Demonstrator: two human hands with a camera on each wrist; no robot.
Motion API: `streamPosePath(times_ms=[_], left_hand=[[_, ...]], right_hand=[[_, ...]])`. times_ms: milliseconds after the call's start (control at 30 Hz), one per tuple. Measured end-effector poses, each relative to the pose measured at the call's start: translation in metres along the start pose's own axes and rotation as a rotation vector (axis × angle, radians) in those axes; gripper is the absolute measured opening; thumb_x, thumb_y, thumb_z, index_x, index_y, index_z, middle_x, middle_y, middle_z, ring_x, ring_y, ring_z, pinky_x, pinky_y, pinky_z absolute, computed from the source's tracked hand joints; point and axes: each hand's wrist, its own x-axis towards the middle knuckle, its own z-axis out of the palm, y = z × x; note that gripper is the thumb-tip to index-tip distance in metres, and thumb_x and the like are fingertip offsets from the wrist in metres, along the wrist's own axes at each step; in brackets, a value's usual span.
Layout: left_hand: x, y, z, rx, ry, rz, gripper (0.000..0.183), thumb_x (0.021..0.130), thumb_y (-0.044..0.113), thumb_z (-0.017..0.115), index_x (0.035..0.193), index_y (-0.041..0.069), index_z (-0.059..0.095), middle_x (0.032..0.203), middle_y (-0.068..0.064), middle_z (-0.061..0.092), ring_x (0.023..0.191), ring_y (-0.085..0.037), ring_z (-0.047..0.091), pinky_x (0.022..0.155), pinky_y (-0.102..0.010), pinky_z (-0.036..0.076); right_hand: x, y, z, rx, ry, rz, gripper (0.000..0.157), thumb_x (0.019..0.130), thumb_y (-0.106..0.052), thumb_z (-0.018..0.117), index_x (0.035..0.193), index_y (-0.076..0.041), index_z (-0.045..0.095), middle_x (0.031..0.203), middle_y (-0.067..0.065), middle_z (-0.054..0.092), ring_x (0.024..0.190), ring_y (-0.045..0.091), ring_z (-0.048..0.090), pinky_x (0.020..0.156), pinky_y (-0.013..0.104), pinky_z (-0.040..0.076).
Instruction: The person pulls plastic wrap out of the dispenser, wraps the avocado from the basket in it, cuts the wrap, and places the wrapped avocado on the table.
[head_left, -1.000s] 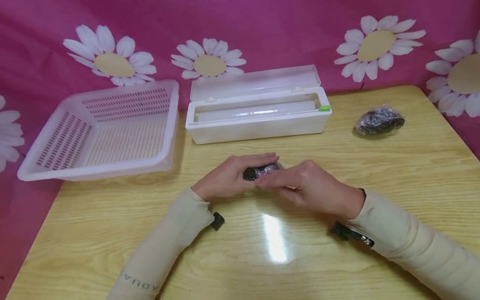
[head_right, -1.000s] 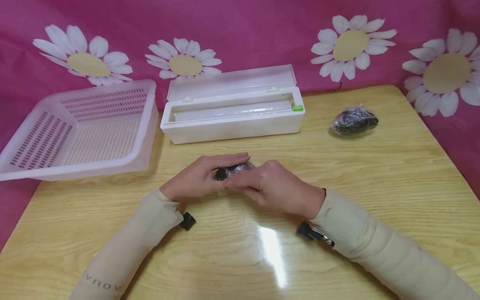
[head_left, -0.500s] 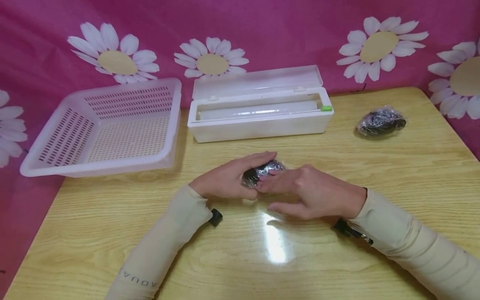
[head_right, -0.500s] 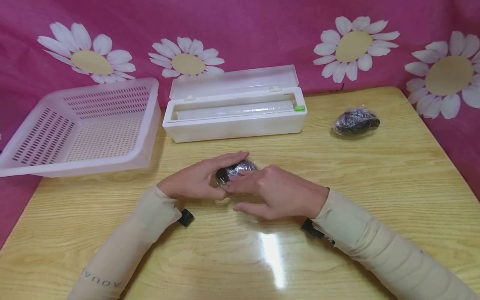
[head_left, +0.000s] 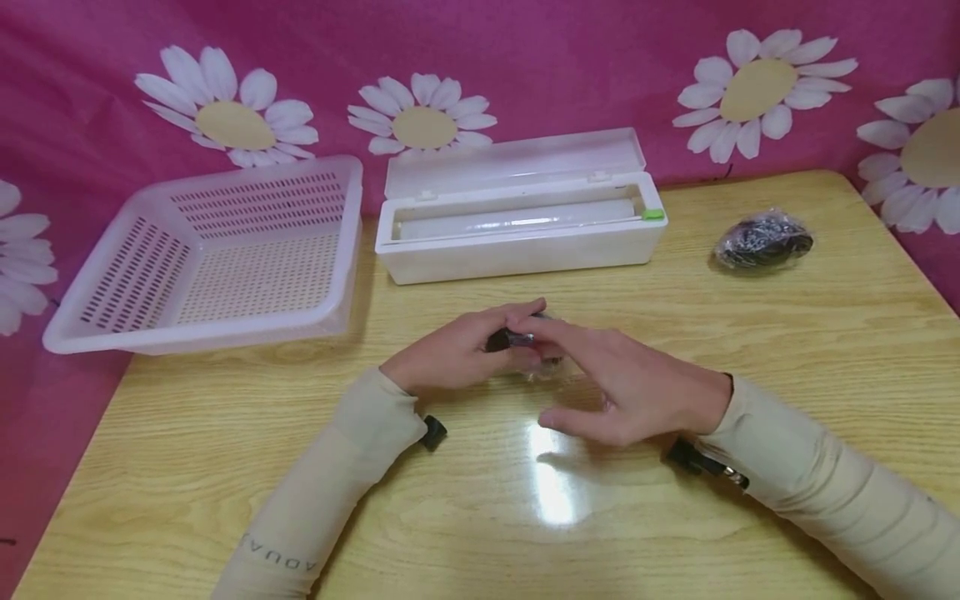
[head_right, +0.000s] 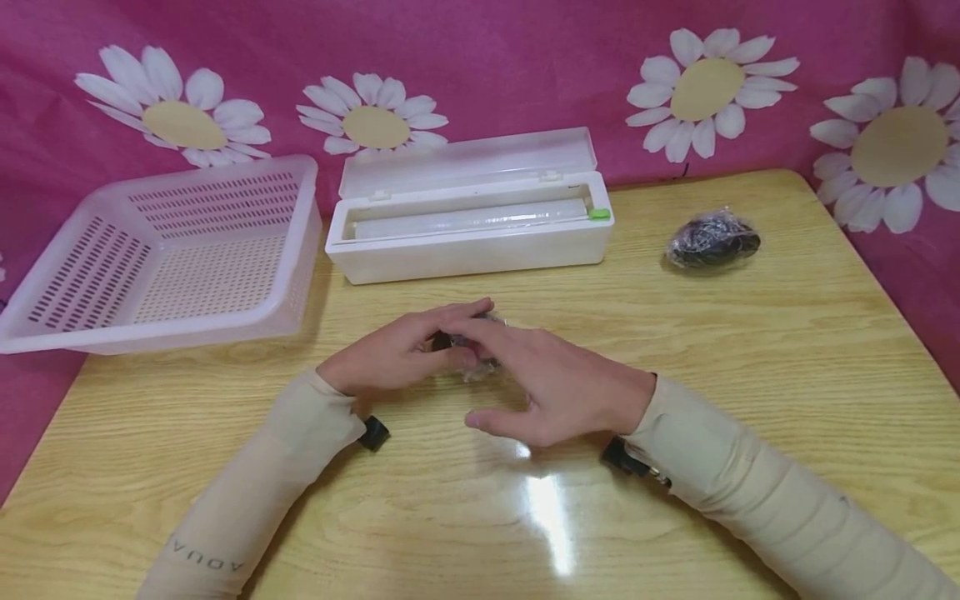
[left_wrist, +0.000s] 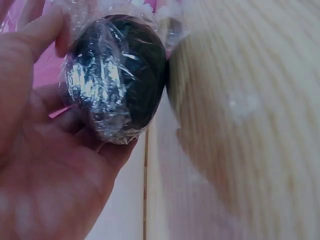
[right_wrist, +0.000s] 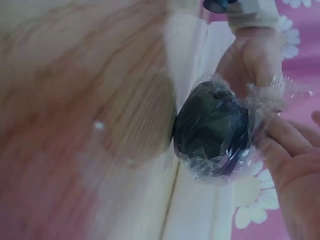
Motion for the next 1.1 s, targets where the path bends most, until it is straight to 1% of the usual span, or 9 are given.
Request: streamPosePath(times_ms=[33,100,233,400,500,633,833,967,1100], left_hand=[[0.0,0.0,0.0,0.01,0.006,-0.002,0.069,0.101,0.042,0.065,0.161,0.022,0.037,0.168,0.003,0.039,0.155,-0.012,0.037,0.129,-0.041,0.03],[-0.001,0.0,0.001,0.014,0.013,-0.008,0.069,0.098,0.042,0.068,0.16,0.028,0.04,0.166,0.006,0.04,0.153,-0.011,0.039,0.129,-0.04,0.031],[0.0,0.0,0.002,0.029,0.017,0.007,0.07,0.097,0.041,0.071,0.159,0.031,0.04,0.158,0.006,0.051,0.141,-0.01,0.051,0.123,-0.036,0.039],[0.002,0.002,0.002,0.102,0.021,-0.001,0.079,0.098,0.04,0.07,0.164,0.03,0.028,0.162,0.0,0.046,0.132,-0.013,0.057,0.116,-0.035,0.046],[0.002,0.004,0.002,0.135,0.007,-0.016,0.084,0.099,0.038,0.07,0.166,0.023,0.022,0.168,-0.003,0.038,0.137,-0.017,0.054,0.119,-0.038,0.045],[0.001,0.006,0.001,0.15,-0.006,-0.042,0.09,0.098,0.034,0.071,0.167,0.015,0.016,0.168,-0.008,0.036,0.135,-0.019,0.054,0.118,-0.038,0.046],[-0.003,0.017,-0.001,0.228,0.02,-0.083,0.097,0.096,0.043,0.07,0.167,0.01,0.012,0.165,-0.011,0.041,0.124,-0.016,0.058,0.11,-0.035,0.051],[-0.005,0.027,-0.003,0.347,0.151,-0.067,0.089,0.092,0.053,0.074,0.161,0.01,0.036,0.157,-0.007,0.053,0.125,-0.014,0.062,0.109,-0.035,0.052],[-0.005,0.034,0.002,0.441,0.301,-0.01,0.052,0.089,0.043,0.08,0.131,0.012,0.071,0.126,-0.002,0.076,0.108,-0.012,0.071,0.096,-0.033,0.059]], right_hand=[[0.001,0.001,-0.001,0.03,0.025,-0.007,0.084,0.094,-0.03,0.075,0.162,-0.018,0.026,0.155,0.004,0.054,0.129,0.01,0.063,0.111,0.039,0.052],[0.002,0.004,-0.002,0.111,0.076,-0.021,0.078,0.094,-0.017,0.075,0.158,-0.015,0.031,0.152,0.006,0.057,0.135,0.015,0.061,0.113,0.039,0.051],[0.005,0.009,-0.006,0.203,0.192,-0.015,0.059,0.094,-0.004,0.072,0.146,-0.011,0.046,0.142,0.007,0.064,0.131,0.018,0.064,0.111,0.03,0.053],[0.006,0.016,-0.012,-0.018,0.333,0.022,0.037,0.09,-0.009,0.08,0.125,-0.012,0.069,0.126,0.002,0.073,0.118,0.016,0.071,0.101,0.024,0.057],[0.006,0.021,-0.012,-0.142,0.275,0.048,0.044,0.085,-0.019,0.086,0.126,-0.011,0.073,0.132,0.004,0.072,0.122,0.02,0.07,0.096,0.031,0.06],[0.007,0.023,-0.009,-0.199,0.158,0.104,0.062,0.084,-0.028,0.086,0.139,-0.009,0.066,0.14,0.01,0.068,0.124,0.025,0.07,0.094,0.036,0.061],[0.007,0.023,-0.007,-0.222,0.141,0.159,0.067,0.085,-0.025,0.086,0.143,-0.004,0.061,0.139,0.013,0.067,0.119,0.025,0.072,0.092,0.037,0.061],[0.008,0.024,-0.008,-0.217,0.138,0.187,0.064,0.086,-0.025,0.085,0.142,-0.005,0.062,0.136,0.012,0.07,0.118,0.023,0.073,0.092,0.039,0.061],[0.01,0.025,-0.008,-0.21,0.138,0.219,0.063,0.086,-0.025,0.084,0.142,-0.006,0.062,0.13,0.013,0.073,0.115,0.024,0.075,0.092,0.04,0.062]])
